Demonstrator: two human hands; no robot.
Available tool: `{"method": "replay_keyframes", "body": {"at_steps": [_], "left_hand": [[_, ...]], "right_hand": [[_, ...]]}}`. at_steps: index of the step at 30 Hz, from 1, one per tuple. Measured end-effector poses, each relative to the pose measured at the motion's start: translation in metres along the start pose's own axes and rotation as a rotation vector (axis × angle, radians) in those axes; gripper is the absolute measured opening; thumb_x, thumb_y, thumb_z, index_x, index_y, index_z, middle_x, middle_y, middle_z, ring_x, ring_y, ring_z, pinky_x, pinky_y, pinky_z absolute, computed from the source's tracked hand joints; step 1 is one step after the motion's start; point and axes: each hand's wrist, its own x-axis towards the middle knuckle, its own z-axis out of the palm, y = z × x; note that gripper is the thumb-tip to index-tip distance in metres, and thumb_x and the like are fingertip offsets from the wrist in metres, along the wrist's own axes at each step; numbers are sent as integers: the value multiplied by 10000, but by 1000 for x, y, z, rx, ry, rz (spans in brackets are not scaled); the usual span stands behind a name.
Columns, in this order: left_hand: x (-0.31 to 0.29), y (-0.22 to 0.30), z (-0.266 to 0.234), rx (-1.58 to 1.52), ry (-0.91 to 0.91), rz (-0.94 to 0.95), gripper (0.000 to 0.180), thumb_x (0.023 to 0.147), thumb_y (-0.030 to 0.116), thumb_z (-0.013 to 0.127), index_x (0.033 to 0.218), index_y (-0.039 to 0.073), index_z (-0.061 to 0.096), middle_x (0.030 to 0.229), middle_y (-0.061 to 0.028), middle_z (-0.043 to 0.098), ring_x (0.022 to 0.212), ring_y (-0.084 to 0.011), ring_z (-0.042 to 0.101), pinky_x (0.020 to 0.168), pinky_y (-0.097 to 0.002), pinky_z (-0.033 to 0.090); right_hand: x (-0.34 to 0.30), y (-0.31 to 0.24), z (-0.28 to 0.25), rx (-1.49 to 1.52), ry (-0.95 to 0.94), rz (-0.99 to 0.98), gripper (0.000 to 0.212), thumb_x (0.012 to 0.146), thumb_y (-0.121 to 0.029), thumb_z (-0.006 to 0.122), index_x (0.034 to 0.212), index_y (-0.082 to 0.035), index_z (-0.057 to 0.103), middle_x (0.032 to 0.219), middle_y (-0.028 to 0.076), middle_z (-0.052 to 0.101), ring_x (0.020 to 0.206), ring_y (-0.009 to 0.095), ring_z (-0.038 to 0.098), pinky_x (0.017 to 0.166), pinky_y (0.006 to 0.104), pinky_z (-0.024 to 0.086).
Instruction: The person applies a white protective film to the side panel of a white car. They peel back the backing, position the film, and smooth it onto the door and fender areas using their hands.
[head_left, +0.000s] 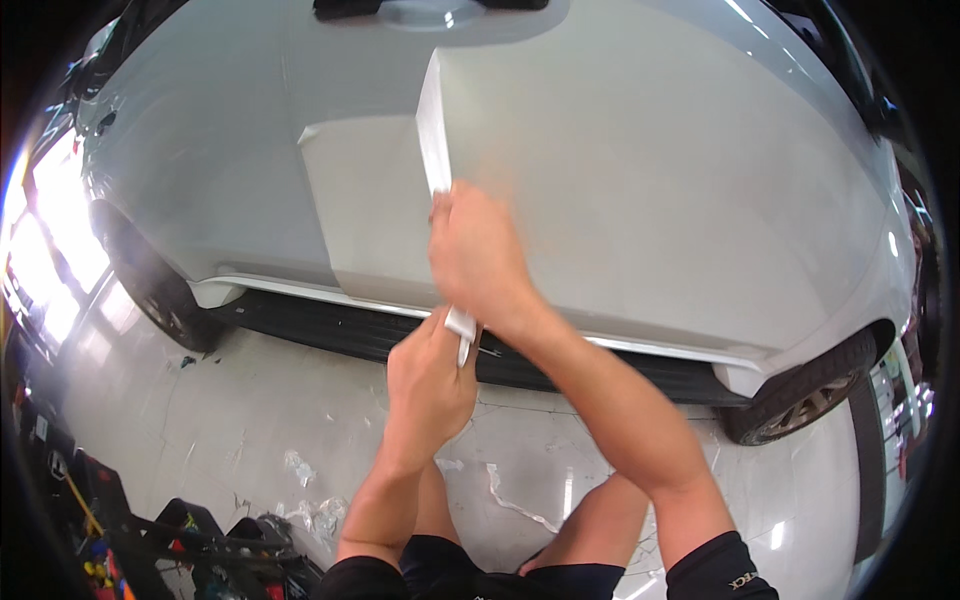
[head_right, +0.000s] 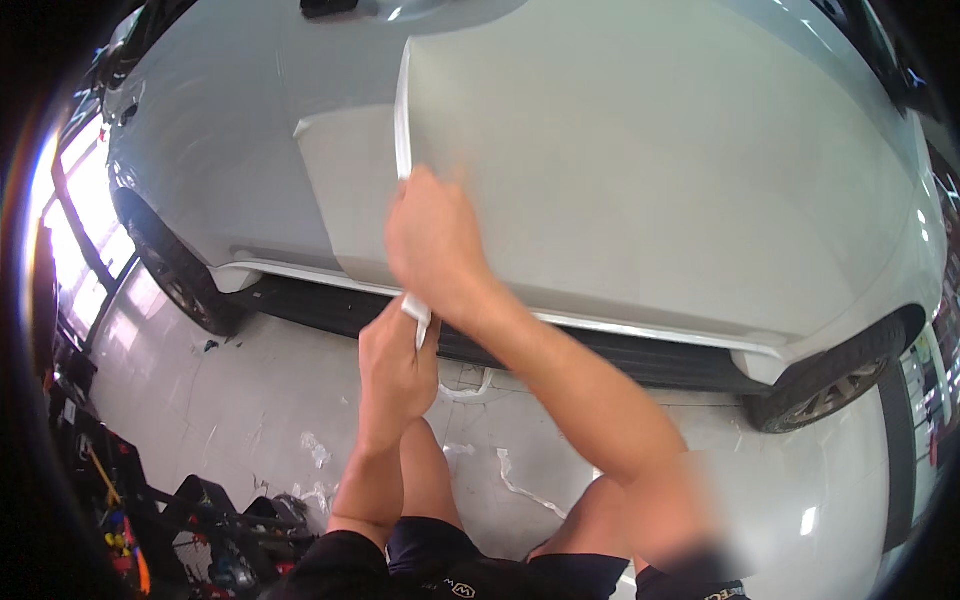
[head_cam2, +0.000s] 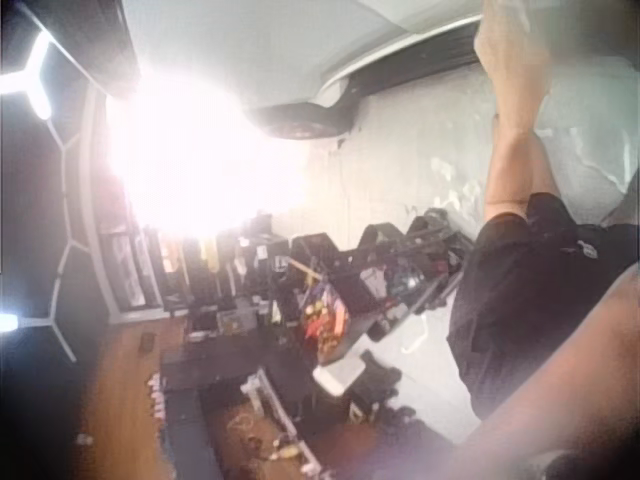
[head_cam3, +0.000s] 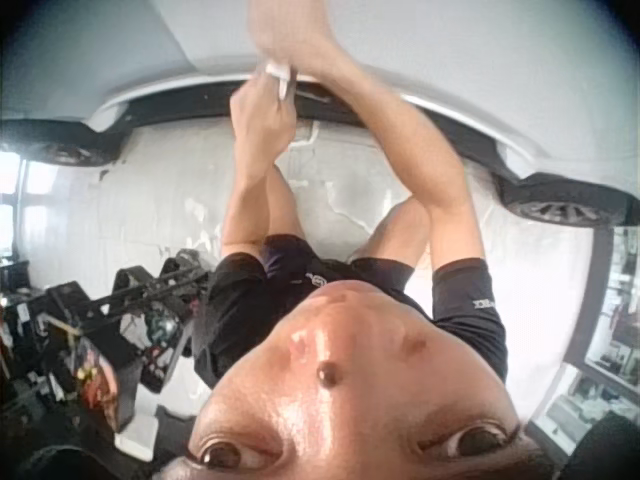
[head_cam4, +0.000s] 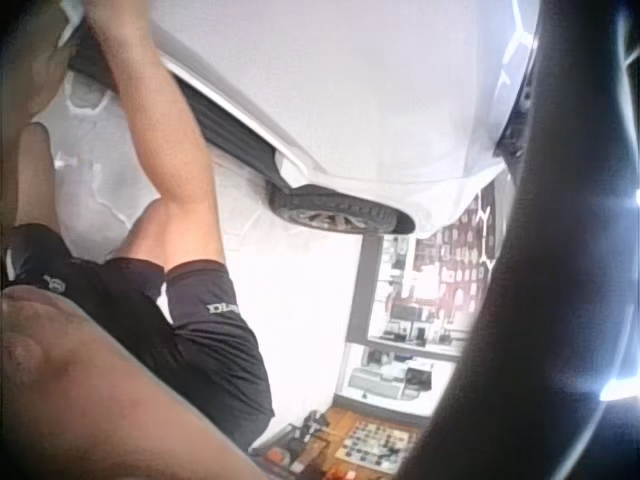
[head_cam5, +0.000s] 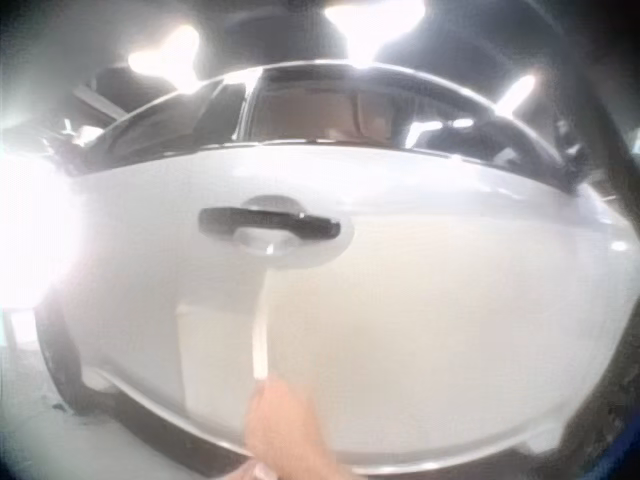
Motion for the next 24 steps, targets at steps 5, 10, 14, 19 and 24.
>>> {"method": "replay_keyframes", "body": {"at_steps": [5, 10, 14, 19, 24], "left_hand": [[22, 65, -8, 21, -158, -301, 167, 870, 8, 553, 1029, 11, 604, 903, -207, 630, 803, -450, 603, 658, -472, 481], [57, 138, -27, 151, -308, -494, 168, 884, 47, 531, 1043, 17, 577, 912, -210, 633, 829, -451, 608, 680, -520, 483], [92, 182, -41, 182, -318, -567, 149, 892, 68, 517, 1019, 8, 565, 893, -234, 631, 812, -469, 606, 695, -540, 480], [114, 218, -38, 252, -332, -648, 111, 911, 103, 530, 910, 1, 574, 852, -266, 626, 805, -489, 586, 691, -560, 438], [133, 251, -37, 309, -354, -687, 161, 917, 129, 540, 875, -22, 577, 847, -277, 627, 810, -494, 585, 713, -565, 439]], "right_hand": [[10, -19, -47, 135, -225, 233, 287, 1018, -152, 439, 859, 54, 560, 645, 238, 602, 599, 434, 594, 608, 509, 457], [29, -48, -95, 160, -379, 413, 261, 1005, -143, 447, 900, 71, 555, 693, 282, 614, 657, 488, 600, 636, 544, 466], [55, -70, -122, 40, -496, 475, 239, 977, -122, 466, 972, 91, 575, 771, 312, 651, 761, 506, 649, 697, 560, 510], [66, -77, -148, -27, -575, 472, 205, 927, -73, 487, 1008, 87, 586, 870, 313, 674, 855, 487, 673, 776, 539, 540], [77, -84, -177, -57, -662, 487, 214, 882, -49, 514, 1022, 96, 586, 955, 312, 677, 918, 473, 675, 820, 518, 542]]}}
